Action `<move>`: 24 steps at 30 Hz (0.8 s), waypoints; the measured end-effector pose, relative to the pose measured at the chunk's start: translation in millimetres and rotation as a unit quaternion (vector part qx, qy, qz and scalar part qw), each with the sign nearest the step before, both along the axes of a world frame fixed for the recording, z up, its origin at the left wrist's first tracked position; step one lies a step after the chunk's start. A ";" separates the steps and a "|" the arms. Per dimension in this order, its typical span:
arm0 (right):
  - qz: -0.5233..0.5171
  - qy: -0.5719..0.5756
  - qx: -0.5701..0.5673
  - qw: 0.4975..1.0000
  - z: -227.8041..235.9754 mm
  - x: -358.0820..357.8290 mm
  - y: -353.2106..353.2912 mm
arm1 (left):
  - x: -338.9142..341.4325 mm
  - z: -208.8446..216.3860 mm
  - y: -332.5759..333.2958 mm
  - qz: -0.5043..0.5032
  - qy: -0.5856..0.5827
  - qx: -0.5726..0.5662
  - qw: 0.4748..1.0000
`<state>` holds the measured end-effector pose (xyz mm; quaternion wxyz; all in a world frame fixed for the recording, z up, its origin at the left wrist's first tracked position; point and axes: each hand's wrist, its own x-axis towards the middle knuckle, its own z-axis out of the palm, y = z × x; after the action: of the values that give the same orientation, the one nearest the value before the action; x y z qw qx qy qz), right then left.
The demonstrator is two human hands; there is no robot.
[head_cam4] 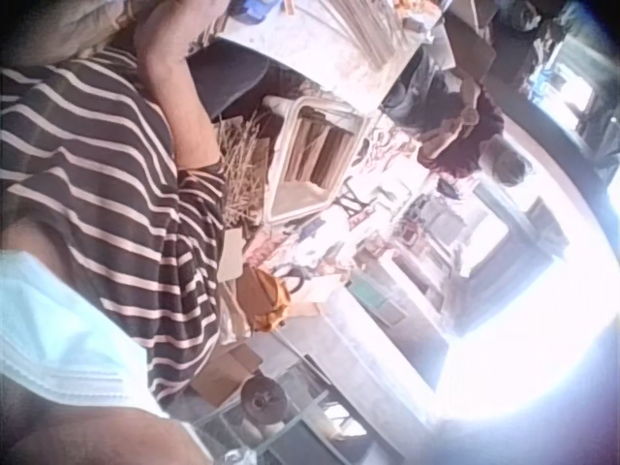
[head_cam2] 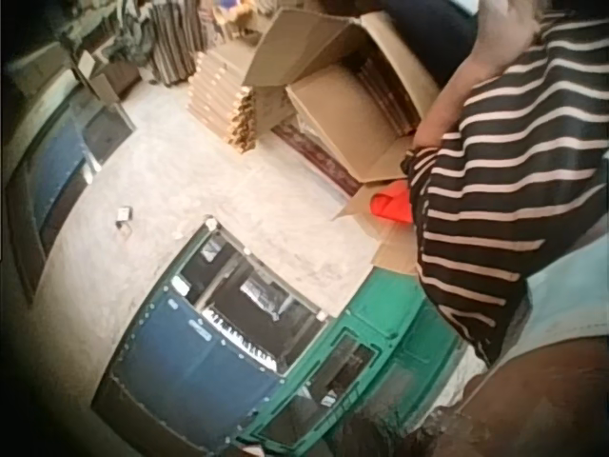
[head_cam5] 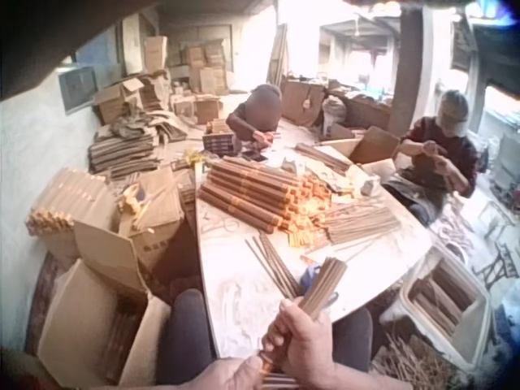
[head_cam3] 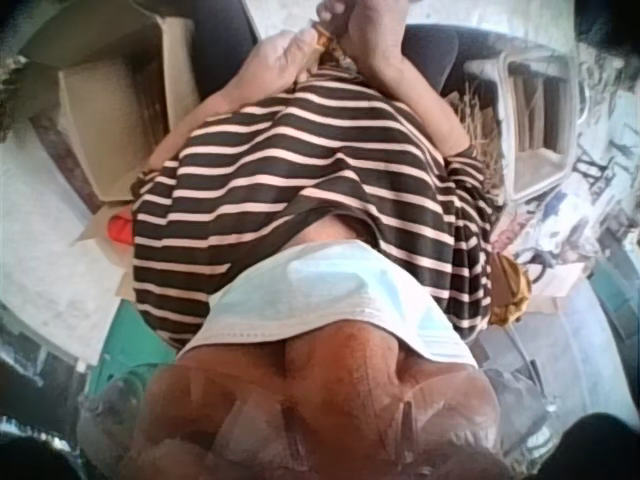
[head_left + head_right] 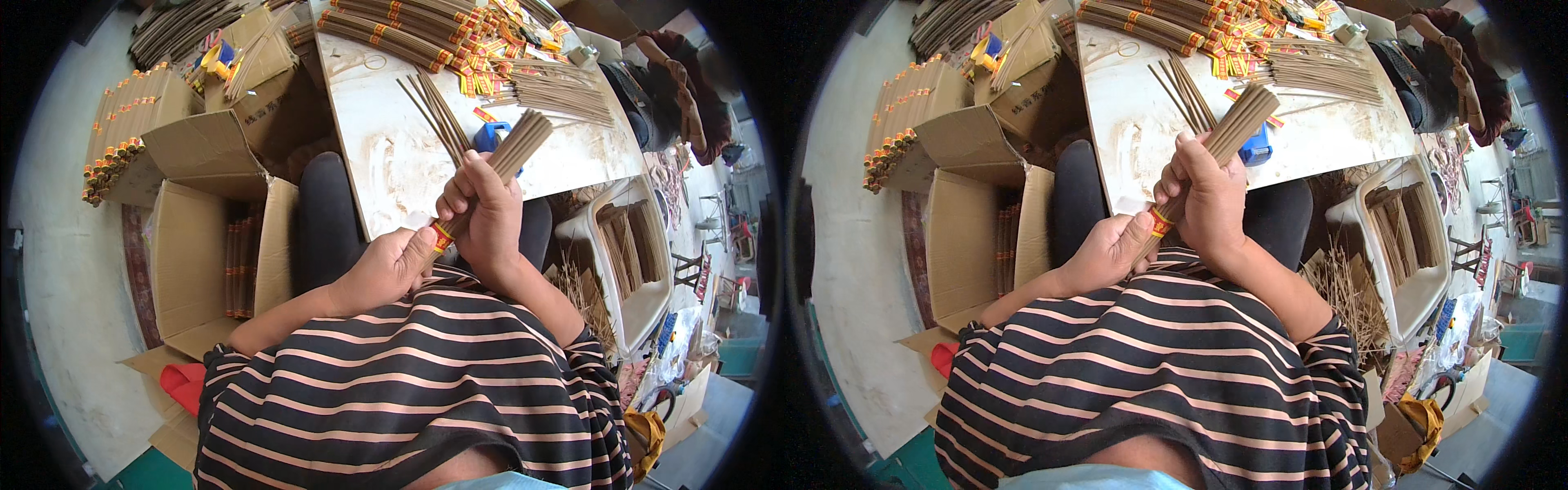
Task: The person gathers thin wooden sticks into small bundles, wraps each bundle with a yellow and red paper label, and secures it with clear tape. Bundles are then placed into a cardboard box. The person repeats this process multiple times.
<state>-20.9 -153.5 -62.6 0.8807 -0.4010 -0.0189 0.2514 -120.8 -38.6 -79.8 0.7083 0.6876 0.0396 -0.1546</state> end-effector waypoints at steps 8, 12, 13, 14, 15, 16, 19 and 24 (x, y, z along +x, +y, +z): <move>0.124 -0.158 -0.088 0.976 -13.3 11.5 -22.2 | 1.4 9.4 6.2 0.024 0.016 -0.037 0.999; 0.204 -0.163 -0.299 0.918 5.5 -4.0 -29.0 | 0.5 6.2 2.7 0.043 -0.006 -0.024 0.999; 0.194 -0.165 -0.294 0.921 5.1 -5.0 -28.9 | 0.8 5.9 1.5 0.044 -0.007 -0.021 0.999; 0.185 -0.167 -0.288 0.925 4.3 -5.6 -28.9 | 1.2 5.6 0.5 0.044 -0.007 -0.019 0.999; 0.174 -0.170 -0.282 0.928 3.7 -6.1 -28.6 | 2.0 5.9 0.0 0.044 -0.009 -0.015 0.999; 0.142 -0.190 -0.251 0.938 -6.7 -8.3 -27.1 | 2.1 6.7 -0.1 0.041 -0.011 -0.008 0.999; 0.123 -0.184 -0.261 0.940 -12.8 -11.6 -24.4 | 1.2 8.9 0.6 0.037 -0.019 0.009 0.999; 0.127 -0.196 -0.265 0.935 -11.9 -11.8 -23.1 | -1.2 4.3 3.8 0.026 -0.038 0.047 0.998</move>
<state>-32.7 -176.6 -74.5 0.6818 -0.6555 -0.1743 0.2740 -122.1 -34.7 -75.5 0.6801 0.7241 0.0379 -0.1079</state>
